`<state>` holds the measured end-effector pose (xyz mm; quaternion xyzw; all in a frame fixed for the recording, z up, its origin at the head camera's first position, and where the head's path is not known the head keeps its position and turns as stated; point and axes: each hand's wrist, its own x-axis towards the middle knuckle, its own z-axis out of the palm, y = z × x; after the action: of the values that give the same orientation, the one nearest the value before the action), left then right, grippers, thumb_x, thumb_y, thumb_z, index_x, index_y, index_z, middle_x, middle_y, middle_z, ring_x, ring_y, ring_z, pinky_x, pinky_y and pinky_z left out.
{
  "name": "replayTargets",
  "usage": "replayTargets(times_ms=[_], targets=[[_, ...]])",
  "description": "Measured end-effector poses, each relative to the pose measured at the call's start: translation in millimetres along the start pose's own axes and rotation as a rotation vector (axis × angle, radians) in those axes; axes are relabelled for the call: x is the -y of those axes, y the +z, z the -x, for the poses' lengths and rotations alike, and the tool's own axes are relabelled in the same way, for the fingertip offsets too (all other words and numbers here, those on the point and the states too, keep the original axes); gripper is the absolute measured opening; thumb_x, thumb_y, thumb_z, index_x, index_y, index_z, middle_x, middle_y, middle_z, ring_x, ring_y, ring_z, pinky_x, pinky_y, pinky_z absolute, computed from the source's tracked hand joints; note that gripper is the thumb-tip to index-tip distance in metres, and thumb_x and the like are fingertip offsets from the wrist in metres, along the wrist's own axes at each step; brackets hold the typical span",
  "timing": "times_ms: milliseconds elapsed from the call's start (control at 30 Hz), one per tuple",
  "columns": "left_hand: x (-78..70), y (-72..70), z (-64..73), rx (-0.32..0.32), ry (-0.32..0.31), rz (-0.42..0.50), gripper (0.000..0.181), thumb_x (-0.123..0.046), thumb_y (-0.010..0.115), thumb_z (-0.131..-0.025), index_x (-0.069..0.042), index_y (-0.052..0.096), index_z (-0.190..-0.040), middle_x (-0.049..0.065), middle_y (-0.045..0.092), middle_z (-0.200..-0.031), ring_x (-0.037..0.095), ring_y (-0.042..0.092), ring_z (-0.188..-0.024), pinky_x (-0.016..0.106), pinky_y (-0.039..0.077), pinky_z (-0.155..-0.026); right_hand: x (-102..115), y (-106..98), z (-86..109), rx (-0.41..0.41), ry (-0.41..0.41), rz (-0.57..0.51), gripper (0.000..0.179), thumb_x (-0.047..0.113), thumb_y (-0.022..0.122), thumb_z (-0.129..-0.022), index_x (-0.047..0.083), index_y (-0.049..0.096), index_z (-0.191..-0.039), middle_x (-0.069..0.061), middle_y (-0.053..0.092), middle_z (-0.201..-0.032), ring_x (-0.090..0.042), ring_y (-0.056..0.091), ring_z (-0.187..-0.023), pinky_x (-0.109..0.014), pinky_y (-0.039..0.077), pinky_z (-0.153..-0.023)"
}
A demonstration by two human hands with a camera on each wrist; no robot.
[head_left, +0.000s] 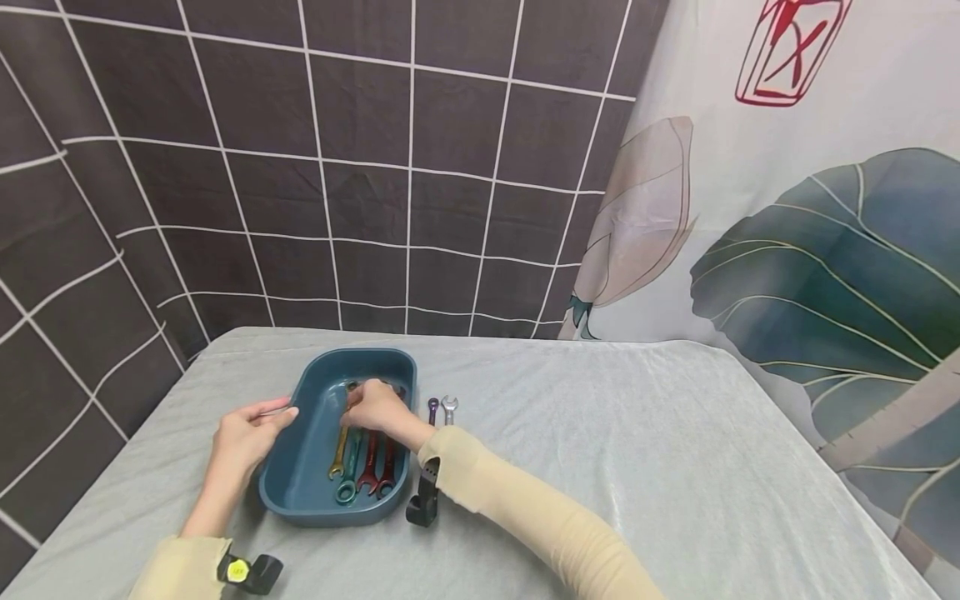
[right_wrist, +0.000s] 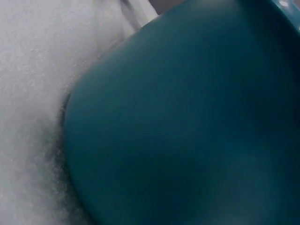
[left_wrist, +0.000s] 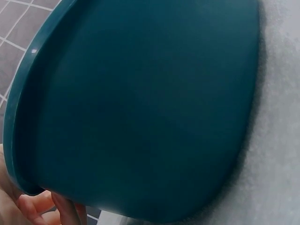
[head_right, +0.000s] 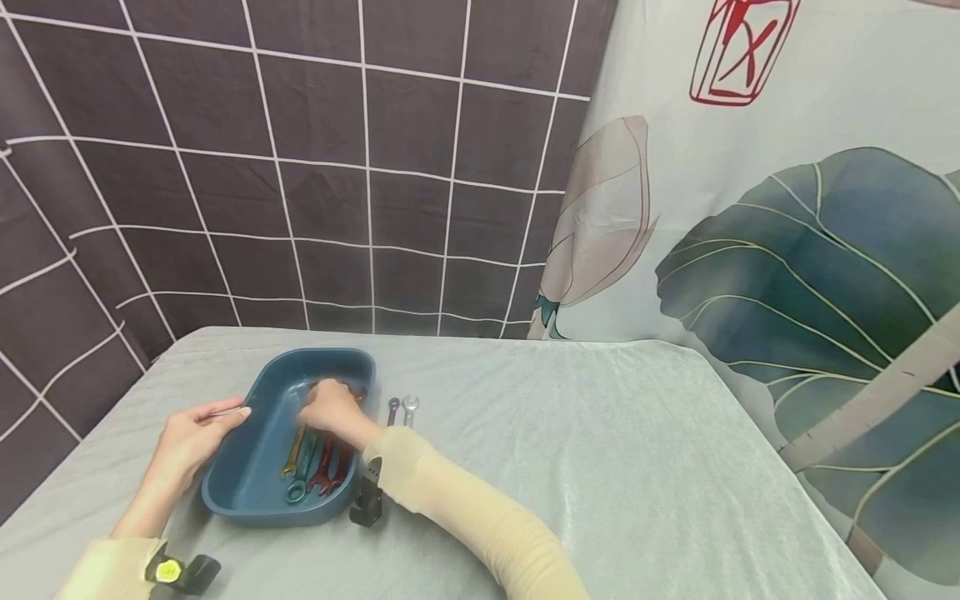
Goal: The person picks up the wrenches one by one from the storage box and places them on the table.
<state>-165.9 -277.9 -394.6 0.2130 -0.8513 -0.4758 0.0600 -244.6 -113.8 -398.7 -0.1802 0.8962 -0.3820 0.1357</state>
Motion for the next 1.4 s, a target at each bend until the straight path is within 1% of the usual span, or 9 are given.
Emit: replayTargets(times_ms=[200,433,500,600,667,733,1000,1233,1400], targets=[[-0.7,-0.1,-0.4,0.002,-0.002,0.004,0.047,-0.027,0.064,-0.09,0.005,0.061,-0.124,0.016,0.074,-0.096,-0.003,0.055,-0.07,0.021,0.044,-0.063,2.6,1.4,-3.6,0.0,0.0,0.044,0.039,0.015,0.083,-0.072,0.004,0.072,-0.108,-0.005,0.073,-0.108,-0.014,0.068,-0.09,-0.02,0.052,-0.071],[-0.9,0.3,-0.5,-0.003,-0.009,-0.002,0.046,-0.027,0.064,-0.091,0.005,0.061,-0.124,0.019,0.073,-0.099,0.01,0.063,-0.078,0.022,0.044,-0.063,3.9,4.5,-7.2,-0.008,-0.007,0.092,0.039,0.017,0.085,-0.07,0.007,0.074,-0.106,-0.002,0.074,-0.106,-0.014,0.066,-0.094,-0.019,0.052,-0.073],[-1.3,0.3,-0.4,-0.003,-0.008,-0.003,0.046,-0.026,0.064,-0.091,0.005,0.061,-0.124,0.02,0.072,-0.101,0.013,0.065,-0.08,0.022,0.044,-0.062,4.0,3.9,-7.8,-0.012,-0.035,0.103,0.031,0.017,0.085,-0.071,0.006,0.076,-0.098,-0.001,0.076,-0.095,-0.009,0.066,-0.08,-0.017,0.049,-0.065],[-1.9,0.1,-0.3,-0.004,-0.007,-0.002,0.046,-0.026,0.064,-0.091,0.005,0.061,-0.124,0.021,0.072,-0.103,0.013,0.065,-0.081,0.021,0.044,-0.062,4.5,3.0,-8.8,-0.022,-0.071,0.11,0.014,0.015,0.083,-0.072,0.007,0.073,-0.068,0.004,0.067,-0.061,-0.004,0.05,-0.053,-0.014,0.037,-0.049],[-2.0,0.0,-0.2,-0.003,-0.007,0.001,0.046,-0.026,0.065,-0.09,0.005,0.061,-0.124,0.02,0.072,-0.103,0.005,0.062,-0.077,0.02,0.045,-0.062,4.8,3.0,-10.0,-0.032,-0.084,0.101,0.033,0.012,0.082,-0.073,0.009,0.059,-0.05,0.005,0.05,-0.044,-0.005,0.035,-0.04,-0.016,0.027,-0.042],[-2.0,0.1,0.1,-0.003,-0.007,0.003,0.046,-0.026,0.065,-0.09,0.005,0.061,-0.124,0.019,0.072,-0.103,0.001,0.06,-0.075,0.02,0.045,-0.062,5.7,3.5,-11.1,-0.037,-0.074,0.091,0.047,0.011,0.082,-0.073,0.012,0.045,-0.043,0.005,0.038,-0.038,-0.005,0.029,-0.035,-0.017,0.023,-0.04],[-1.5,0.1,-0.9,-0.002,-0.008,-0.007,0.046,-0.027,0.065,-0.09,0.004,0.061,-0.124,0.02,0.072,-0.103,0.002,0.06,-0.075,0.021,0.045,-0.063,7.6,7.7,-14.2,-0.064,-0.046,0.111,0.046,0.013,0.086,-0.069,0.01,0.049,-0.042,-0.004,0.062,-0.047,-0.006,0.053,-0.036,-0.016,0.033,-0.039],[-1.9,1.0,-0.7,-0.015,-0.01,-0.007,0.046,-0.028,0.065,-0.09,0.003,0.062,-0.124,0.019,0.072,-0.104,-0.001,0.057,-0.074,0.02,0.045,-0.063,5.4,11.3,-14.8,-0.074,-0.083,0.141,0.033,0.013,0.086,-0.069,0.004,0.061,-0.051,-0.001,0.058,-0.044,-0.005,0.049,-0.034,-0.016,0.038,-0.04],[-1.0,3.1,-0.8,-0.041,-0.016,-0.005,0.043,-0.026,0.065,-0.09,0.003,0.063,-0.122,0.015,0.074,-0.097,0.012,0.064,-0.081,0.025,0.046,-0.064,5.7,13.4,-13.3,-0.082,-0.077,0.16,0.025,0.014,0.086,-0.07,0.005,0.066,-0.057,0.001,0.055,-0.043,-0.006,0.048,-0.035,-0.018,0.038,-0.04]])
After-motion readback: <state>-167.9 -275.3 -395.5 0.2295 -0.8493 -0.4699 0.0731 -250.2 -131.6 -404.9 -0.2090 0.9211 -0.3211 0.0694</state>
